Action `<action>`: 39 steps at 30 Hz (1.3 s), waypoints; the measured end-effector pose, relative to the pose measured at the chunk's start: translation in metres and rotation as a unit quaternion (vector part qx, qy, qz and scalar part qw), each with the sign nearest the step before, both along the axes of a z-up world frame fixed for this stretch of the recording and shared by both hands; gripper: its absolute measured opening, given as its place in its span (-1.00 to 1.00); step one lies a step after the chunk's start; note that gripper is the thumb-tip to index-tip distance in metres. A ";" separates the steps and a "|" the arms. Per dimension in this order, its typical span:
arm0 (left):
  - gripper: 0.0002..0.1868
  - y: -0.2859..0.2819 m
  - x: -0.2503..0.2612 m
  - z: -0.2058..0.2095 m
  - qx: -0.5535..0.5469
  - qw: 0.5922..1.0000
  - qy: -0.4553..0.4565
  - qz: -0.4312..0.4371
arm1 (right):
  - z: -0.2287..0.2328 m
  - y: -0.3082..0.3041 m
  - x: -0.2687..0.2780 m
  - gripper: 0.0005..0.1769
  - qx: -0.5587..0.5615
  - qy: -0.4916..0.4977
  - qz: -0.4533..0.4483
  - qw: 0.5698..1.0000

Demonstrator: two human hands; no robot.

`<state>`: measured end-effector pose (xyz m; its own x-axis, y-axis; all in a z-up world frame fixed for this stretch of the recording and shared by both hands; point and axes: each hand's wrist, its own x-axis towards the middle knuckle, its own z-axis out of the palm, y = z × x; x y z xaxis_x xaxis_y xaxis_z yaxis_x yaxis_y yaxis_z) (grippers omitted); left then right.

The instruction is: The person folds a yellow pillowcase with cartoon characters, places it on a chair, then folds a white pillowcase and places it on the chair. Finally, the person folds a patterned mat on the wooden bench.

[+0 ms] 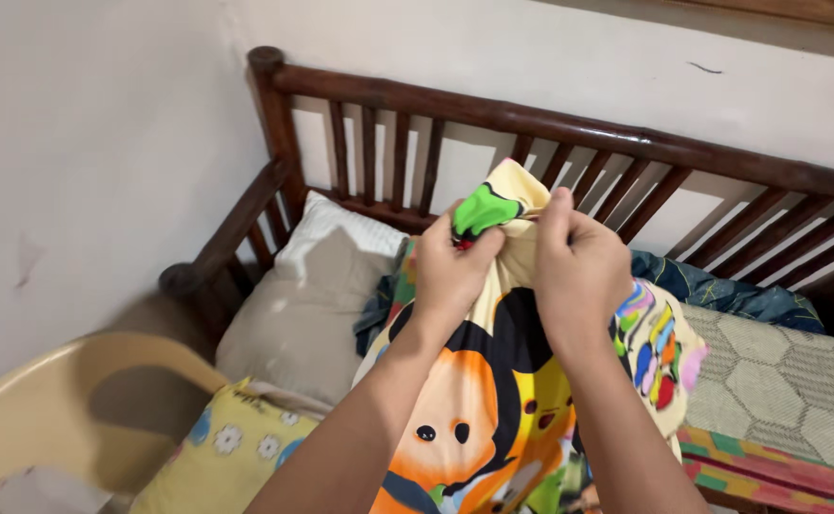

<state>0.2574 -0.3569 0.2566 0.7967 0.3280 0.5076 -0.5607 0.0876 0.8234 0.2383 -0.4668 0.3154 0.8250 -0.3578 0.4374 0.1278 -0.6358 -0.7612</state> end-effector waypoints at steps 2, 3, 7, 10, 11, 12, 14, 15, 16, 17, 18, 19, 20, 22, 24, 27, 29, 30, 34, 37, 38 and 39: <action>-0.70 0.006 0.031 -0.014 0.061 0.996 0.033 0.048 | -0.011 -0.001 0.036 -0.48 -0.007 0.015 0.022 1.000; -0.67 0.014 0.049 -0.027 0.090 0.992 0.051 0.072 | -0.022 0.003 0.059 -0.51 -0.007 0.017 0.048 0.999; -0.31 0.046 0.125 -0.109 0.317 0.928 0.040 0.192 | -0.102 0.013 0.149 -0.69 -0.204 -0.023 0.179 0.962; -0.02 0.050 0.150 -0.179 0.315 0.894 0.269 0.170 | -0.185 -0.004 0.197 -0.60 -0.275 0.039 0.239 0.930; 0.01 0.047 0.157 -0.195 0.376 0.848 0.348 0.135 | -0.213 -0.014 0.207 -0.52 -0.278 0.039 0.264 0.923; 0.04 0.044 0.162 -0.207 0.432 0.790 0.424 0.098 | -0.241 -0.027 0.215 -0.46 -0.285 0.065 0.271 0.917; 0.10 0.038 0.171 -0.226 0.502 0.707 0.496 0.044 | -0.291 -0.056 0.231 -0.37 -0.286 0.128 0.281 0.907; 0.12 0.036 0.174 -0.236 0.523 0.692 0.496 0.027 | -0.313 -0.070 0.238 -0.34 -0.280 0.164 0.282 0.903; 0.14 0.033 0.177 -0.243 0.543 0.678 0.496 0.012 | -0.328 -0.078 0.245 -0.31 -0.274 0.199 0.283 0.897; 0.16 0.033 0.181 -0.248 0.558 0.659 0.505 0.004 | -0.339 -0.080 0.251 -0.24 -0.272 0.239 0.265 0.894; 0.19 0.033 0.188 -0.253 0.571 0.642 0.513 -0.003 | -0.342 -0.079 0.258 -0.18 -0.273 0.275 0.247 0.888; 0.21 0.034 0.194 -0.257 0.583 0.624 0.520 -0.010 | -0.338 -0.077 0.263 -0.11 -0.273 0.311 0.228 0.881; 0.25 0.035 0.197 -0.261 0.588 0.615 0.525 -0.007 | -0.331 -0.066 0.269 -0.08 -0.237 0.256 0.266 0.899; 0.32 0.039 0.202 -0.267 0.600 0.596 0.534 -0.002 | -0.308 -0.020 0.289 -0.15 -0.215 0.144 0.311 0.915; 0.36 0.046 0.210 -0.269 0.626 0.566 0.537 -0.017 | -0.283 0.034 0.302 -0.17 -0.186 0.034 0.335 0.923; 0.45 0.054 0.222 -0.265 0.623 0.537 0.566 -0.052 | -0.272 0.077 0.308 -0.23 -0.169 -0.039 0.325 0.930; 0.50 0.056 0.230 -0.264 0.608 0.533 0.585 -0.068 | -0.301 0.076 0.309 -0.24 -0.192 -0.001 0.323 0.927; 0.51 0.057 0.236 -0.266 0.599 0.538 0.588 -0.066 | -0.325 0.063 0.315 -0.24 -0.218 0.053 0.332 0.916; 0.45 0.054 0.243 -0.282 0.614 0.585 0.526 -0.069 | -0.432 -0.080 0.321 -0.39 -0.333 -0.045 0.300 0.893; 0.49 0.047 0.249 -0.288 0.622 0.579 0.524 -0.055 | -0.488 -0.181 0.297 -0.38 -0.223 0.351 0.023 0.909; 0.50 0.047 0.249 -0.286 0.622 0.572 0.531 -0.067 | -0.495 -0.222 0.282 -0.53 -0.283 0.145 0.107 0.942; 0.51 0.047 0.249 -0.283 0.621 0.565 0.538 -0.079 | -0.502 -0.249 0.272 -0.66 -0.329 -0.070 0.184 0.924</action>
